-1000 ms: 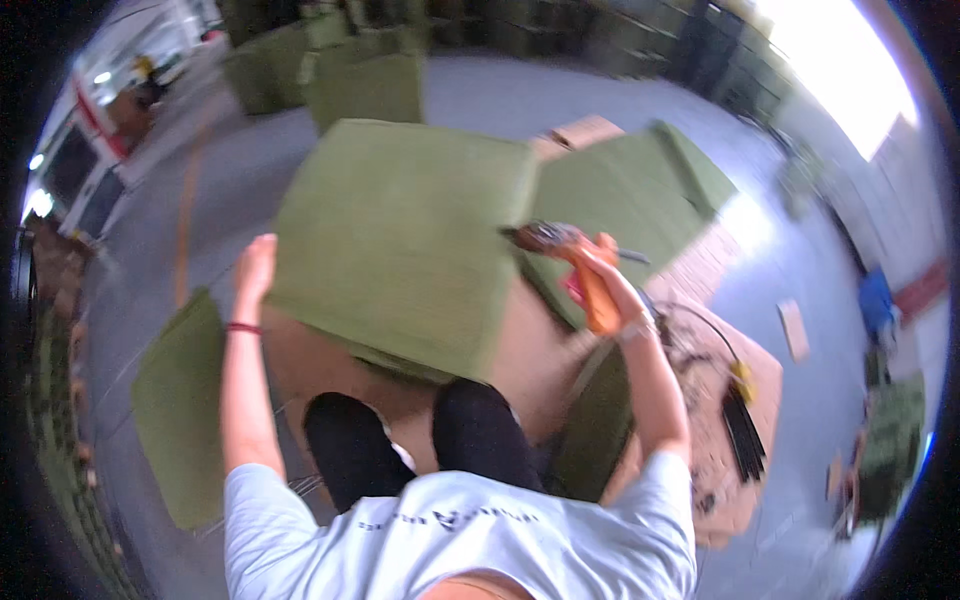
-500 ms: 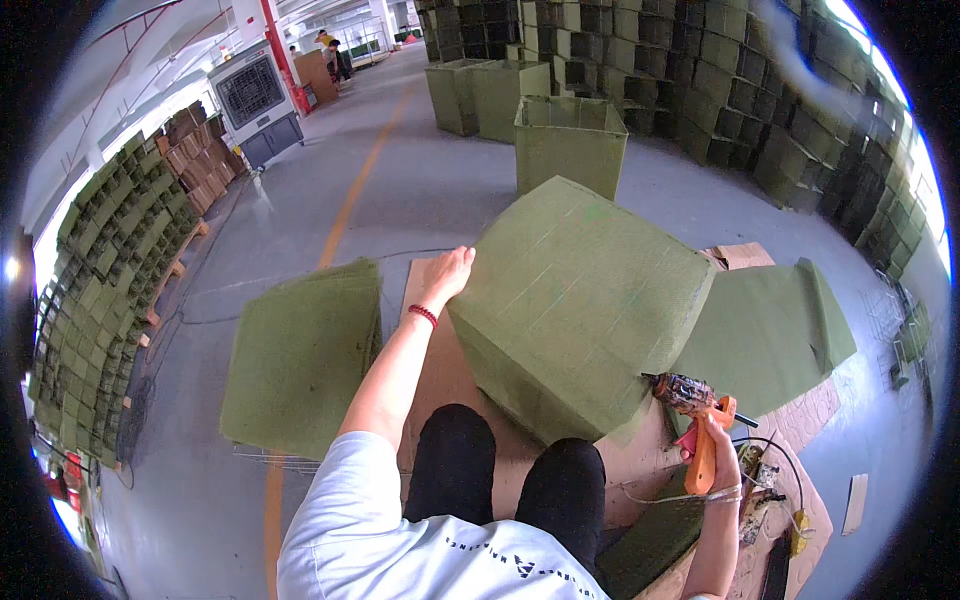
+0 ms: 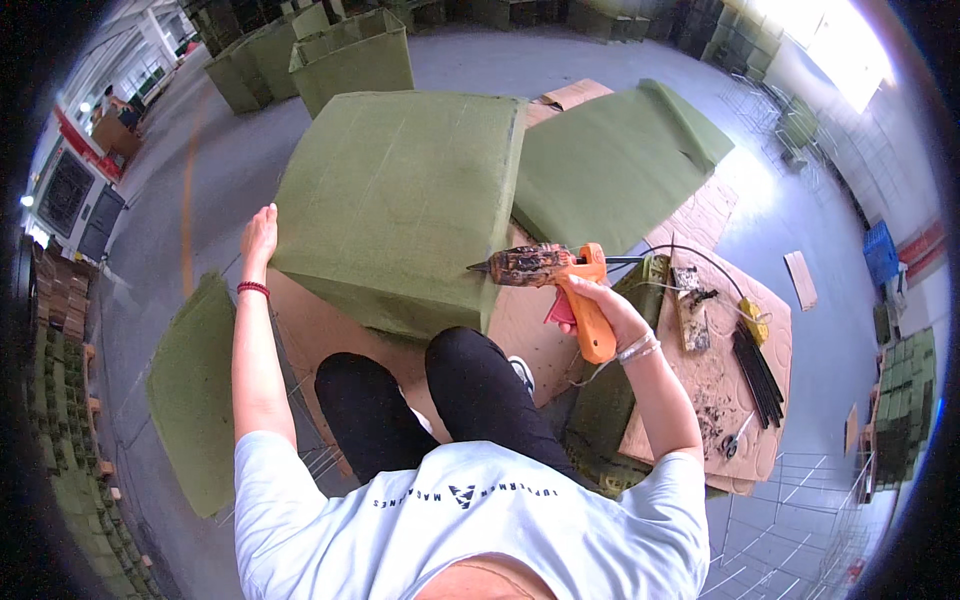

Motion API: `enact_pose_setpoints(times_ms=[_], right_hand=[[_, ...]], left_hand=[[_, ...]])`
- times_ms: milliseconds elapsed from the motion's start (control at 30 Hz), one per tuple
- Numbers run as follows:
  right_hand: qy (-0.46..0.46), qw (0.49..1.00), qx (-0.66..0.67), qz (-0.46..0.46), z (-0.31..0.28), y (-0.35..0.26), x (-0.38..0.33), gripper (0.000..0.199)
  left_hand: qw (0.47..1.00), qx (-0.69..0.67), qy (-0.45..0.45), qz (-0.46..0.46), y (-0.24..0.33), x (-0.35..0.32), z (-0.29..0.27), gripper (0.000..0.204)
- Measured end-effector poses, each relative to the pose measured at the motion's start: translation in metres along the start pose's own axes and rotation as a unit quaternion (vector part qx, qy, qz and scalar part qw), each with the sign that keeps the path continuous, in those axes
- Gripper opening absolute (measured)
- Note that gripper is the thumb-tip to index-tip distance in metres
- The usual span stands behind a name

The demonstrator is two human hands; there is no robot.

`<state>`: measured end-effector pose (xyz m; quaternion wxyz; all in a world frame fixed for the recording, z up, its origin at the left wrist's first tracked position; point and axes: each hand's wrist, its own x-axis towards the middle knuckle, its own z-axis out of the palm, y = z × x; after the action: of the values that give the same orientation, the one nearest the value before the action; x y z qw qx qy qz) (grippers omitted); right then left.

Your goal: Assembling large green foam or plastic storage containers using a hot glue gun to seal the edges.

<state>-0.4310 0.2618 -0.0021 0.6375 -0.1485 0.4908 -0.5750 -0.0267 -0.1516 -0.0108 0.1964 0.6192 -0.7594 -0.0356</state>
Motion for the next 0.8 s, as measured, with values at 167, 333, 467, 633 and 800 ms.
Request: enact_pose_setpoints(times_ms=[167, 333, 467, 633, 800], right_hand=[[-0.001, 1.0, 0.001, 0.008, -0.004, 0.013, -0.013, 0.04], [-0.006, 1.0, -0.004, 0.016, 0.002, 0.02, -0.022, 0.043], [0.009, 1.0, -0.03, -0.004, -0.003, 0.025, -0.032, 0.042], [-0.003, 0.992, 0.092, -0.081, -0.021, 0.021, -0.015, 0.038], [0.01, 0.996, 0.071, -0.056, -0.009, 0.027, 0.011, 0.033]], left_hand=[[1.0, 0.009, -0.01, 0.004, 0.001, -0.006, -0.001, 0.049], [1.0, 0.017, -0.009, -0.004, 0.002, -0.009, -0.005, 0.049], [1.0, 0.007, 0.007, 0.004, 0.002, -0.006, -0.007, 0.048], [1.0, 0.007, -0.005, 0.006, 0.0, -0.005, -0.008, 0.048], [1.0, 0.003, 0.009, -0.005, 0.006, -0.012, -0.008, 0.049]])
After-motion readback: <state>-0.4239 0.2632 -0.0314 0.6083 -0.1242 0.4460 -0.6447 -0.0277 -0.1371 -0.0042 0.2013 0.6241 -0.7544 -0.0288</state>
